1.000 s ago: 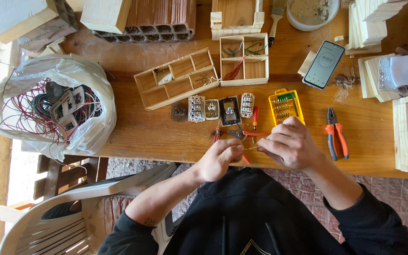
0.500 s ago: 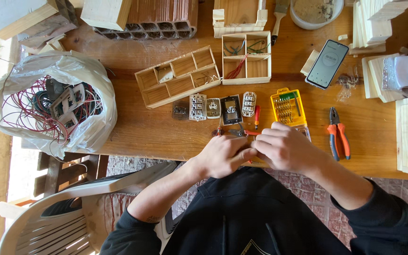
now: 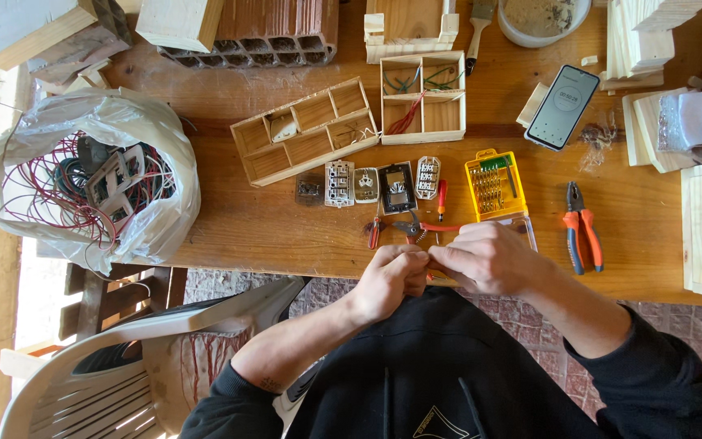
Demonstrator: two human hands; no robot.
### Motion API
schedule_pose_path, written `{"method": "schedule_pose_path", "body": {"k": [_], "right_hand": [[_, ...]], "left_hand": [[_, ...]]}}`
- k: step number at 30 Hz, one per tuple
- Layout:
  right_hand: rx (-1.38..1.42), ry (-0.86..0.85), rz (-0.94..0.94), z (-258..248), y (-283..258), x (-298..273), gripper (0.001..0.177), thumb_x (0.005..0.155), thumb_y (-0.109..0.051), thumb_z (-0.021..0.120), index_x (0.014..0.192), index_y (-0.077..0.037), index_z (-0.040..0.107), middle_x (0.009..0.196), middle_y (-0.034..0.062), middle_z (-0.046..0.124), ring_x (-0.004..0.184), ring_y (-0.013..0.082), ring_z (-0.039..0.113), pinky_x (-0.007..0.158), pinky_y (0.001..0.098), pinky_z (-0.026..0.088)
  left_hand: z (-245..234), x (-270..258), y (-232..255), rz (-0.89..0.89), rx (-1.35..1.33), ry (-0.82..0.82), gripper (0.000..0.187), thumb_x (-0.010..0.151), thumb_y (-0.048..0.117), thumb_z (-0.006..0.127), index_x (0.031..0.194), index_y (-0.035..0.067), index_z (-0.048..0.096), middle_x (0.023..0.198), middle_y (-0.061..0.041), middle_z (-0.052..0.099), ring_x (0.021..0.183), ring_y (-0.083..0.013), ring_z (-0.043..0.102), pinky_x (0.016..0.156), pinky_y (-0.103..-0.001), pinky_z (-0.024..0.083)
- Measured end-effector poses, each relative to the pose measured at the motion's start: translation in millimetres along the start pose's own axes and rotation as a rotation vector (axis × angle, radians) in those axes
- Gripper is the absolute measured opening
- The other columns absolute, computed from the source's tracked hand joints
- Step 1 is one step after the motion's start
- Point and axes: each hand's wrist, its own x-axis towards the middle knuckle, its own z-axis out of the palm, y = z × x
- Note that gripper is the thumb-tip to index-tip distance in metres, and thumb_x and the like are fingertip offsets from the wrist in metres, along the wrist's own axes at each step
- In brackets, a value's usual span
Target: The person strips red wires with pliers, twists the ends, and inserts them into a terminal block. They then use a screwdriver to tighten the screws securing the wires in place.
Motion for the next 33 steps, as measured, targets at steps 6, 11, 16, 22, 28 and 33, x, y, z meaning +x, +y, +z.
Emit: {"method": "schedule_pose_path", "body": {"k": [6,11,16,22,28,33], "right_hand": [[0.026,-0.014,0.013,-2.1,-0.3,-0.4,0.024,0.097,-0.013,0.055,0.107,-0.005,0.075,0.050,-0.0005,0.060,0.041,0.0125,0.054,0.046,0.0274,0.046],[0.035,-0.016,0.007,-8.2,-2.5,2.2,0.025,0.098,-0.015,0.054,0.110,-0.006,0.074,0.050,-0.0007,0.059,0.041,0.0135,0.055,0.046,0.0288,0.047],[0.038,-0.033,0.027,-8.8,0.8,-3.9,0.025,0.097,-0.017,0.056,0.111,-0.007,0.075,0.050,-0.0006,0.060,0.042,0.0136,0.056,0.047,0.0287,0.048],[0.065,-0.038,0.057,-8.4,6.6,-11.9,0.027,0.097,-0.018,0.055,0.113,-0.008,0.075,0.049,-0.0010,0.059,0.042,0.0133,0.056,0.049,0.0288,0.049],[0.119,-0.030,0.097,-1.5,13.7,-28.2,0.025,0.098,-0.021,0.058,0.113,-0.010,0.075,0.049,-0.0007,0.059,0.042,0.0153,0.058,0.048,0.0298,0.049],[0.156,-0.036,0.121,2.8,21.9,-42.0,0.023,0.098,-0.021,0.060,0.110,-0.012,0.076,0.051,-0.0002,0.062,0.043,0.0154,0.061,0.047,0.0302,0.050]], "left_hand": [[7.2,0.1,-10.2,0.077,-0.141,0.118,0.036,0.096,-0.001,0.050,0.063,0.010,0.040,0.058,0.002,0.017,0.048,-0.0073,0.020,0.039,-0.020,0.023],[8.3,0.2,-12.4,0.051,-0.127,0.114,0.039,0.097,0.001,0.048,0.062,0.014,0.036,0.058,0.003,0.016,0.049,-0.0077,0.018,0.039,-0.019,0.022],[17.9,-0.6,-6.2,0.014,-0.101,0.174,0.037,0.096,0.002,0.049,0.062,0.014,0.038,0.056,0.002,0.017,0.048,-0.0075,0.017,0.037,-0.021,0.021],[18.6,3.9,-10.1,-0.015,-0.086,0.193,0.038,0.096,0.003,0.050,0.062,0.015,0.038,0.056,0.003,0.017,0.046,-0.0066,0.018,0.036,-0.021,0.022],[19.1,5.4,-13.8,-0.027,-0.086,0.203,0.038,0.095,0.004,0.050,0.062,0.016,0.035,0.056,0.002,0.016,0.046,-0.0075,0.017,0.037,-0.021,0.020],[20.9,8.1,-17.0,-0.017,-0.082,0.176,0.038,0.096,0.005,0.049,0.063,0.017,0.035,0.057,0.004,0.015,0.046,-0.0069,0.015,0.037,-0.020,0.019]]}}
